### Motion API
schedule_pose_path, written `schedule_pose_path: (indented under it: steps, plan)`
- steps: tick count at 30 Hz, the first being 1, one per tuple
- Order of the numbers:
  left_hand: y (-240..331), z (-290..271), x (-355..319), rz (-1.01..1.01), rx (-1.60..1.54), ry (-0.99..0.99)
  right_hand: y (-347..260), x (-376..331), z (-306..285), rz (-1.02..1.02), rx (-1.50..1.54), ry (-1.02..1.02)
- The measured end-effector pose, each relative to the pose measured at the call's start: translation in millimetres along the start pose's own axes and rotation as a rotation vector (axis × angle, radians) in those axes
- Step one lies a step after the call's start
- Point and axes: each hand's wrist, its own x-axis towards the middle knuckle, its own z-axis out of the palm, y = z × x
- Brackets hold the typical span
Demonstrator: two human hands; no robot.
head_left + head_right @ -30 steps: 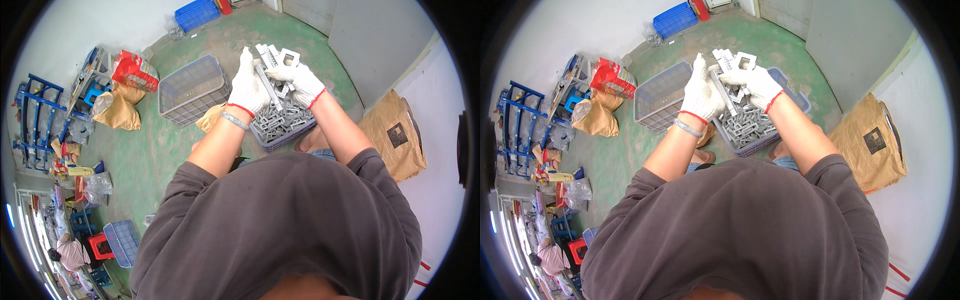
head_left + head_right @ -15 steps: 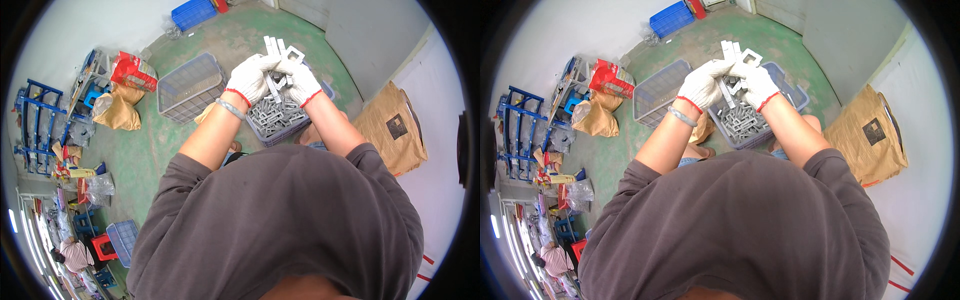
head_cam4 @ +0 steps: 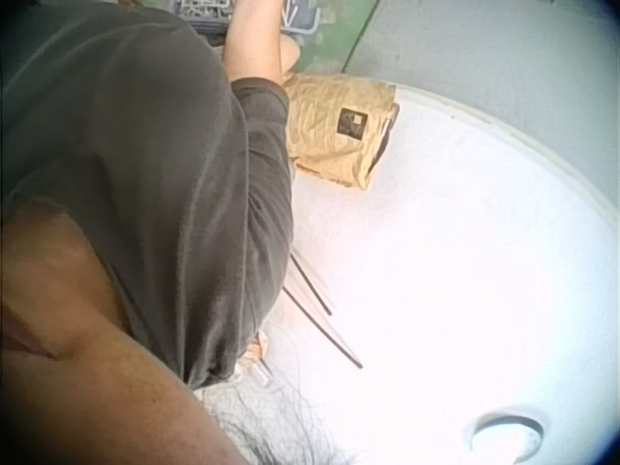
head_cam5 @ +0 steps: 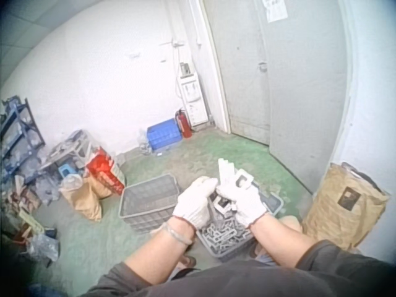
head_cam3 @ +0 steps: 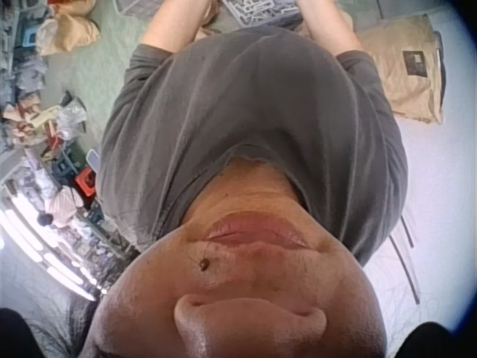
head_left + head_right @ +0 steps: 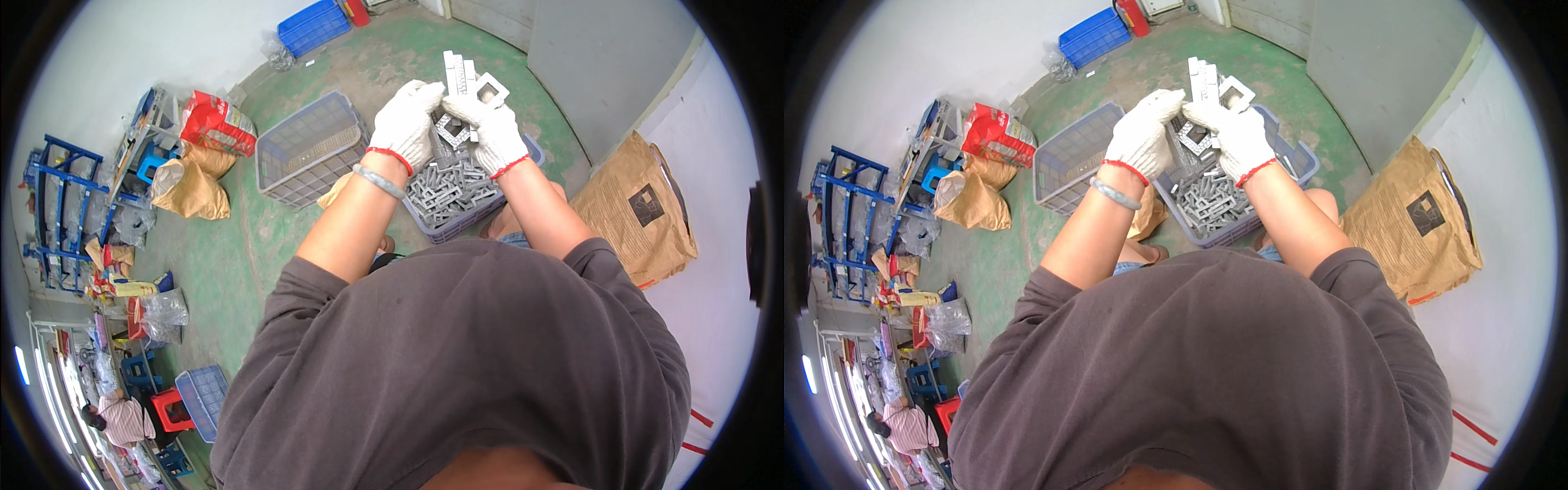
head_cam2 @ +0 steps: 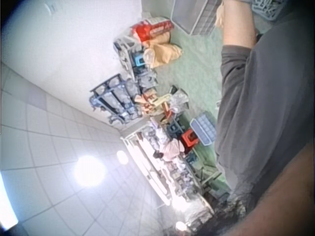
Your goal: The person picks up metal brackets from a plastic crate and places them into a paper bag by hand.
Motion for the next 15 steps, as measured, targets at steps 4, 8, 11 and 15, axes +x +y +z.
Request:
schedule_pose_path:
  steps: [4,8,11,15]
  plan:
    - [22,-7,-4,-0.038,-0.118,0.022,0,13,-23,0.079,0.122,-0.076]
    - [37,-14,-17,-0.057,-0.376,-0.012,-12,12,-30,0.173,0.344,-0.109]
    - [39,-35,-17,-0.022,-0.558,-0.087,-26,-3,-16,0.196,0.446,-0.227]
    - [43,-43,-19,-0.107,-0.647,-0.123,-32,-9,-16,0.176,0.403,-0.377]
